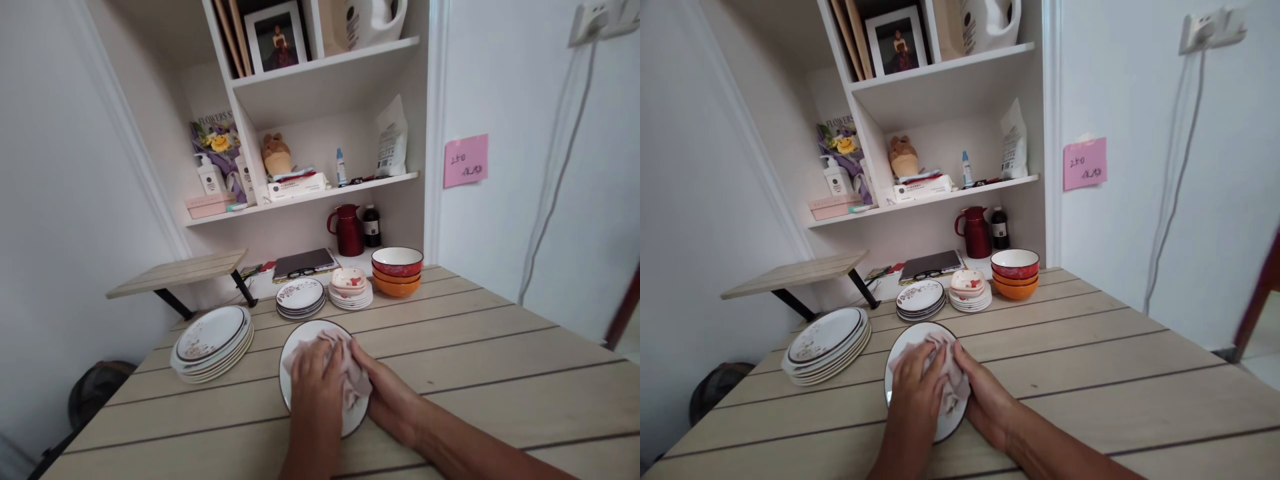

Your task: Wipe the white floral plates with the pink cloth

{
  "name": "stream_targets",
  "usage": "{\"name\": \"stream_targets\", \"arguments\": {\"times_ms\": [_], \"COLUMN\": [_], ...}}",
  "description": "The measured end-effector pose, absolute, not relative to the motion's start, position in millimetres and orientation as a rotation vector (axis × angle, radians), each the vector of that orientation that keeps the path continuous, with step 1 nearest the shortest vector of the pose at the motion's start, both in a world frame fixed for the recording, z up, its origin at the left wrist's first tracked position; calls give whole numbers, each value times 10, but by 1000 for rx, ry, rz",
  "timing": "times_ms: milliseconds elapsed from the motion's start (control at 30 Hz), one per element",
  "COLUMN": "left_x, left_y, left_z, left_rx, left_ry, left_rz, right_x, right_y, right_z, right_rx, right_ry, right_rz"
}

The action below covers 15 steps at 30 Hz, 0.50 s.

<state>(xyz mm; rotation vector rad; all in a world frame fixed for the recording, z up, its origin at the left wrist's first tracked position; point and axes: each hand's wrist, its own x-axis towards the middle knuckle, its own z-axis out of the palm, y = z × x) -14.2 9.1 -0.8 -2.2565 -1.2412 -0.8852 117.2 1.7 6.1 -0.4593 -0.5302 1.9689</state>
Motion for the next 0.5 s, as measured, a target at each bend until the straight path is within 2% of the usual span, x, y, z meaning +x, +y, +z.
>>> {"name": "stream_targets", "arguments": {"times_ms": [267,367,500], "left_x": [-288,-227,-122], "left_y": [133,36,-65], "left_z": [98,74,41], "left_rx": [-2068,-2236,-2454], "left_ry": [-1749,-1682,-1426], "left_rz": [-694,-662,-811], "right_x": [1173,1193,1195], "right_y": [61,81,50], "right_z": [31,31,66], "right_rx": [-422,-408,-477], "right_ry": [-411,-343,-355], "right_rz": [1988,1958,1967]}}
